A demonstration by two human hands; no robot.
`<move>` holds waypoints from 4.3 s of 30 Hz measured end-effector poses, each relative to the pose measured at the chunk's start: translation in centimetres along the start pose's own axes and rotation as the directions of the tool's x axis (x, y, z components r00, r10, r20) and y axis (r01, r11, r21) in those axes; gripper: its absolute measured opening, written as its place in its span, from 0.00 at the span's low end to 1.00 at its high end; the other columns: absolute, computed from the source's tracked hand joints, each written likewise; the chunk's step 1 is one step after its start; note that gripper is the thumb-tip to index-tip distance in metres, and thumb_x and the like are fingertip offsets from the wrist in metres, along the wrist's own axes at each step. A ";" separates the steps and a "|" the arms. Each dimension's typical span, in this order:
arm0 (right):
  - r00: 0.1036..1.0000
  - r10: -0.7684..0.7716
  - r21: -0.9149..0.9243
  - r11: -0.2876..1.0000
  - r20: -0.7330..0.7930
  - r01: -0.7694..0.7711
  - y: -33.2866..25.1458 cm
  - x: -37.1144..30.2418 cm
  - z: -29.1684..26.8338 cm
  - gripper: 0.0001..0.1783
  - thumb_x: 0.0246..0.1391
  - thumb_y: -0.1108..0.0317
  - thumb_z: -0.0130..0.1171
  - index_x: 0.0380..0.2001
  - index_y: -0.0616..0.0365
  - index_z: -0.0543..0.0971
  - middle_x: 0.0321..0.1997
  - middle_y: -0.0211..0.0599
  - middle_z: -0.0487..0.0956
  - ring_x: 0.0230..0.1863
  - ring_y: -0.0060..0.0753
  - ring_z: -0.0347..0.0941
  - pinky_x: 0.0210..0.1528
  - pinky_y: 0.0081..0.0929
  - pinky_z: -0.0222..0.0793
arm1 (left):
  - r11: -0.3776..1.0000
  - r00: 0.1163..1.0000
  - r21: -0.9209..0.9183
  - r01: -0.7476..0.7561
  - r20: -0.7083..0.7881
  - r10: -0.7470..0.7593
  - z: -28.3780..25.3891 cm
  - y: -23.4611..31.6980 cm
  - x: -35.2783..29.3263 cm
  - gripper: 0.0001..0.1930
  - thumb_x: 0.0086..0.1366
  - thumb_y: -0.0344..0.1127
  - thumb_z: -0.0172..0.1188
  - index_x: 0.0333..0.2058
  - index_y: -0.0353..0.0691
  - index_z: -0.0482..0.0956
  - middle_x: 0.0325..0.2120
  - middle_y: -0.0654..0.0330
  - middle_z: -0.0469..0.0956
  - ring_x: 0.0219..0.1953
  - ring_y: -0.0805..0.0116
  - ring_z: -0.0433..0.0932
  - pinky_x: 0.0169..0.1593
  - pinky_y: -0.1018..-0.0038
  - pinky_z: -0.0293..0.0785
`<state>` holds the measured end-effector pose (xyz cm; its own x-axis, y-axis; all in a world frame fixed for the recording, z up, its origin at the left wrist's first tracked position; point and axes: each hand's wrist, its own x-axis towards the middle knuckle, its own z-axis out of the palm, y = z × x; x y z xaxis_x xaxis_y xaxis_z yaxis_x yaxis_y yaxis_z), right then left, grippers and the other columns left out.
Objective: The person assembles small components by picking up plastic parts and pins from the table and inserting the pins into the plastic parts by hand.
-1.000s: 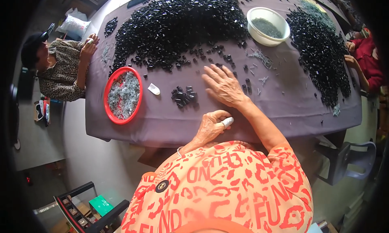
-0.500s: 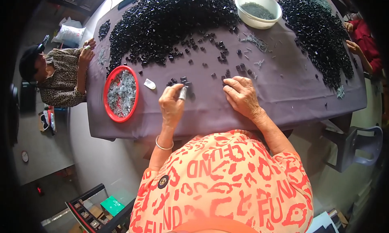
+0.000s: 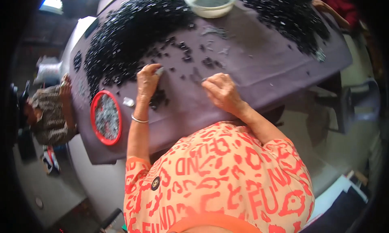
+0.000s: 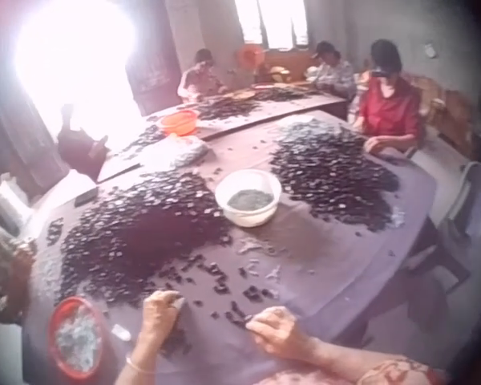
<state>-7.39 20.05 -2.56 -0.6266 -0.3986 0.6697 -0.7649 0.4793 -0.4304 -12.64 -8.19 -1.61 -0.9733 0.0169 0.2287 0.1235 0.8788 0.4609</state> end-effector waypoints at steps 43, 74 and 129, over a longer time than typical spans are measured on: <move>0.927 0.349 0.066 0.930 0.139 -0.360 2.5 0.9 -4.3 0.05 0.50 0.81 0.54 0.31 0.62 0.72 0.27 0.37 0.72 0.25 0.32 0.69 0.28 0.22 0.65 | 0.950 0.973 -0.291 0.117 -0.156 -0.168 2.8 9.7 -12.1 0.15 0.44 0.24 0.68 0.34 0.38 0.78 0.29 0.56 0.73 0.31 0.59 0.73 0.34 0.67 0.72; 0.915 0.215 0.404 0.845 0.341 -0.349 -2.8 0.9 0.1 0.06 0.47 0.81 0.56 0.30 0.63 0.72 0.27 0.40 0.73 0.26 0.37 0.72 0.29 0.27 0.67 | 0.467 0.910 -0.824 0.322 0.133 -0.393 2.1 11.9 -13.0 0.08 0.57 0.19 0.57 0.37 0.33 0.77 0.31 0.59 0.78 0.33 0.73 0.78 0.38 0.79 0.74; 0.966 0.108 -0.172 0.983 0.237 -0.067 -0.8 3.8 0.3 0.12 0.42 0.76 0.61 0.34 0.56 0.76 0.35 0.34 0.74 0.39 0.36 0.70 0.40 0.32 0.63 | -0.066 0.883 -0.933 0.355 0.357 -0.305 2.2 9.7 -13.4 0.07 0.61 0.28 0.60 0.37 0.33 0.76 0.30 0.62 0.79 0.31 0.76 0.76 0.40 0.79 0.73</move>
<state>-9.21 17.97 0.13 -0.7227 -0.5184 0.4571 -0.6838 0.6325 -0.3639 1.18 1.14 -2.11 -0.9660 -0.0825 -0.2450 -0.1732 -0.4972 0.8502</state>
